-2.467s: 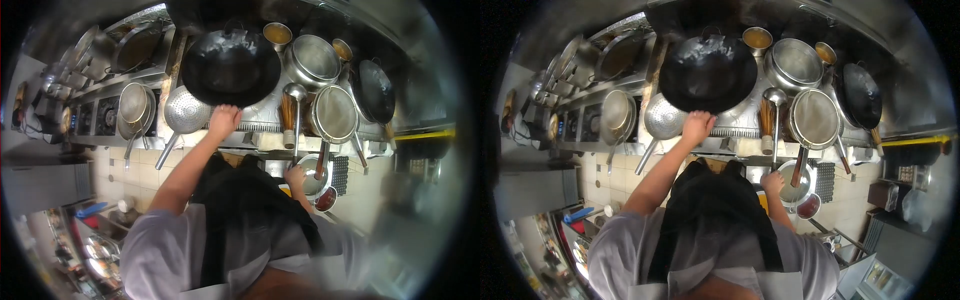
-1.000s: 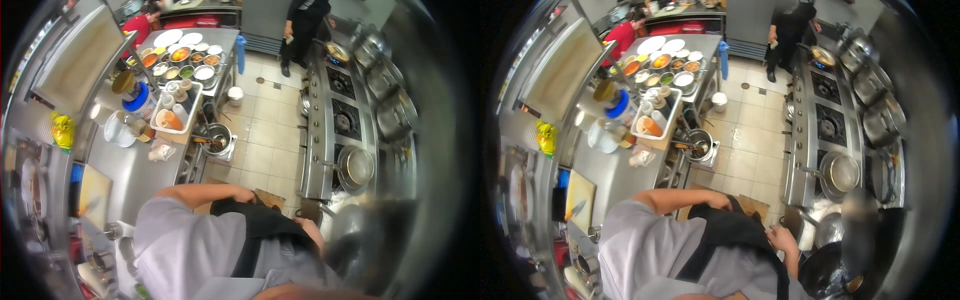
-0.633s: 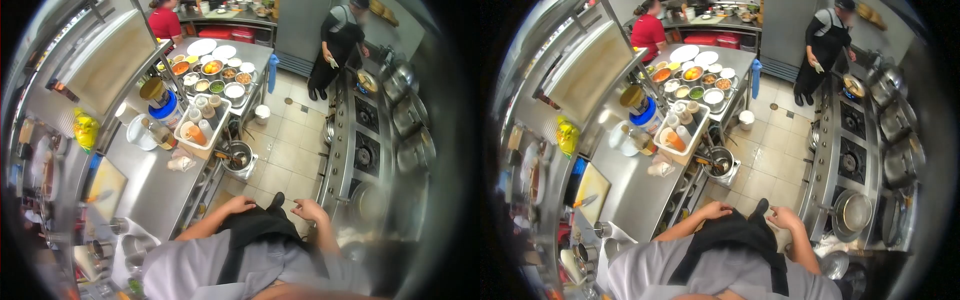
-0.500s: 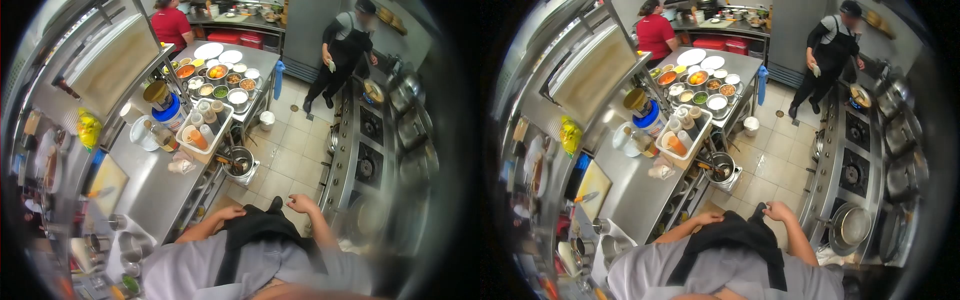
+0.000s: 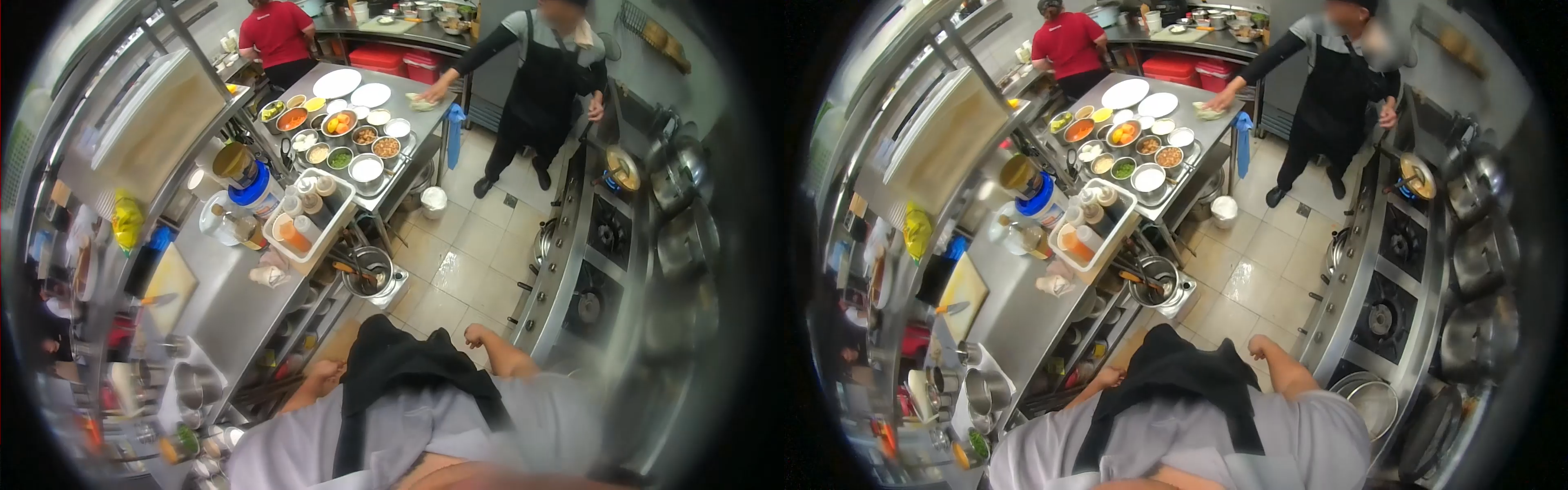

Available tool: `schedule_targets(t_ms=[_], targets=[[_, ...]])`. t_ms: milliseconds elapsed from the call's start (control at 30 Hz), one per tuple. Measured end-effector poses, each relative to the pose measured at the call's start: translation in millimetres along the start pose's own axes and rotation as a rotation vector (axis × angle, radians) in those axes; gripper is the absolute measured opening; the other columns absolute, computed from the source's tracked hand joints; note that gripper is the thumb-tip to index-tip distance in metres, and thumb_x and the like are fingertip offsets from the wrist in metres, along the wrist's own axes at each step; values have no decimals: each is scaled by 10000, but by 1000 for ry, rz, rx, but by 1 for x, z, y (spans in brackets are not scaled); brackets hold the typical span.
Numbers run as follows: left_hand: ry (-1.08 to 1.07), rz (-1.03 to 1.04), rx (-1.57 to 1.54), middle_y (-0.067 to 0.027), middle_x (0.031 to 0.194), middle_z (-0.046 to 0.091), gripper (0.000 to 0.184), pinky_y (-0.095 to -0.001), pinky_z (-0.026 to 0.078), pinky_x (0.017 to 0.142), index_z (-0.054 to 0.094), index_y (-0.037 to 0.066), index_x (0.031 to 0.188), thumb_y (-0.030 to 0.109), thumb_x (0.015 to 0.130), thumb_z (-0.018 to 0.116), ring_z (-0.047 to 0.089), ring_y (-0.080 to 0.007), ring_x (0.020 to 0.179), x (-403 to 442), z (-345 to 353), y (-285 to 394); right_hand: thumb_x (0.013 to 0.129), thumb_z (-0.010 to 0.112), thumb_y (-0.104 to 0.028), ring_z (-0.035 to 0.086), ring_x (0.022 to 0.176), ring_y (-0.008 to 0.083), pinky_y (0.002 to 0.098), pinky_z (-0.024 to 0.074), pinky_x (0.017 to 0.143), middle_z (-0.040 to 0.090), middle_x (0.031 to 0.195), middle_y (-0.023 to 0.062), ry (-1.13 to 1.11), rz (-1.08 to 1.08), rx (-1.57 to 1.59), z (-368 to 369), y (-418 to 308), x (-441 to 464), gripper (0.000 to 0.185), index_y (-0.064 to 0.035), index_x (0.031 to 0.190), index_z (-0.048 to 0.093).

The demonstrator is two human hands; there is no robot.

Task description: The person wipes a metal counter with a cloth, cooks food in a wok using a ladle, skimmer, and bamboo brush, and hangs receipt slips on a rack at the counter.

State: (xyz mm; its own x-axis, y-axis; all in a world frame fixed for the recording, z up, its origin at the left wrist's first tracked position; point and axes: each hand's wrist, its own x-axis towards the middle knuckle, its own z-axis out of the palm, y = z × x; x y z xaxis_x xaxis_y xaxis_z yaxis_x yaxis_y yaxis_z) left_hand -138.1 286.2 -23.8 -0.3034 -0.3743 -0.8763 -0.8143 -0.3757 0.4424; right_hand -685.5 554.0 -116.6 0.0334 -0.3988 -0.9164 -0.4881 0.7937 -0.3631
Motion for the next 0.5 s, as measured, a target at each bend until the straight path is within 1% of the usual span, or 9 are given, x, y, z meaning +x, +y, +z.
schedule_targets(t_ms=[33, 67, 100, 133, 200, 333, 400, 433, 500], targets=[[-7, 40, 36, -115, 1145, 734, 318, -351, 552, 797, 728, 115, 1183, 292, 947, 611, 727, -213, 924, -2, 12, 7, 992, 507, -221, 762, 797, 276, 416, 579, 562, 755, 1053, 134, -36, -24, -73, -7, 1, -6, 389, 26, 1268, 628], [-14, 81, 88, -121, 1125, 735, 308, -354, 551, 792, 733, 120, 1165, 289, 938, 612, 726, -216, 919, -4, 24, 13, 1010, 485, -256, 759, 793, 286, 420, 573, 548, 748, 1059, 140, 7, 204, 167, -14, 6, -15, 399, 33, 1245, 626], [-26, 129, 150, -127, 1105, 735, 299, -358, 550, 788, 739, 124, 1148, 285, 928, 614, 725, -218, 914, -4, 33, 20, 1023, 498, -319, 716, 715, 309, 473, 556, 604, 740, 969, 192, 201, 228, 414, -17, -7, -43, 424, 52, 1046, 703], [-34, 182, 211, -133, 1085, 736, 290, -361, 550, 784, 744, 129, 1130, 281, 919, 615, 723, -221, 909, -5, 40, 26, 1023, 498, -319, 716, 715, 309, 473, 556, 604, 740, 969, 192, 202, 226, 410, -23, -8, -50, 424, 52, 1046, 703], [-34, 283, 333, -146, 1046, 738, 273, -368, 548, 775, 754, 138, 1094, 273, 900, 618, 720, -227, 900, -3, 49, 35, 1054, 437, -422, 714, 724, 311, 462, 565, 607, 733, 958, 209, 252, 163, 659, -34, -9, -45, 537, 57, 1103, 674], [16, 328, 595, -171, 966, 741, 243, -382, 546, 758, 775, 157, 1024, 258, 861, 625, 715, -237, 881, 4, 44, 77, 1072, 404, -418, 696, 693, 273, 431, 580, 590, 735, 1013, 163, 329, 157, 447, -55, -1, -14, 534, 61, 1109, 637], [-54, 143, 700, -140, 993, 752, 231, -422, 555, 785, 776, 202, 1025, 260, 840, 651, 728, -286, 915, 3, 25, 116, 1069, 427, -392, 692, 685, 283, 435, 586, 605, 732, 933, 165, 234, 137, 539, -55, -9, -25, 497, 58, 1092, 638], [144, 287, 688, -140, 844, 740, 217, -408, 563, 702, 774, 111, 902, 287, 873, 652, 712, -281, 744, 15, 16, 106, 1069, 427, -392, 692, 685, 283, 435, 586, 605, 732, 933, 165, 231, 141, 523, -52, -15, -35, 497, 58, 1092, 638], [356, 436, 671, -139, 696, 728, 343, -395, 571, 619, 773, 20, 780, 315, 907, 654, 696, -276, 574, 50, -3, 102, 1069, 393, -401, 722, 759, 301, 435, 597, 604, 740, 988, 192, 128, 183, 663, -52, -29, -52, 514, 54, 1149, 616]])
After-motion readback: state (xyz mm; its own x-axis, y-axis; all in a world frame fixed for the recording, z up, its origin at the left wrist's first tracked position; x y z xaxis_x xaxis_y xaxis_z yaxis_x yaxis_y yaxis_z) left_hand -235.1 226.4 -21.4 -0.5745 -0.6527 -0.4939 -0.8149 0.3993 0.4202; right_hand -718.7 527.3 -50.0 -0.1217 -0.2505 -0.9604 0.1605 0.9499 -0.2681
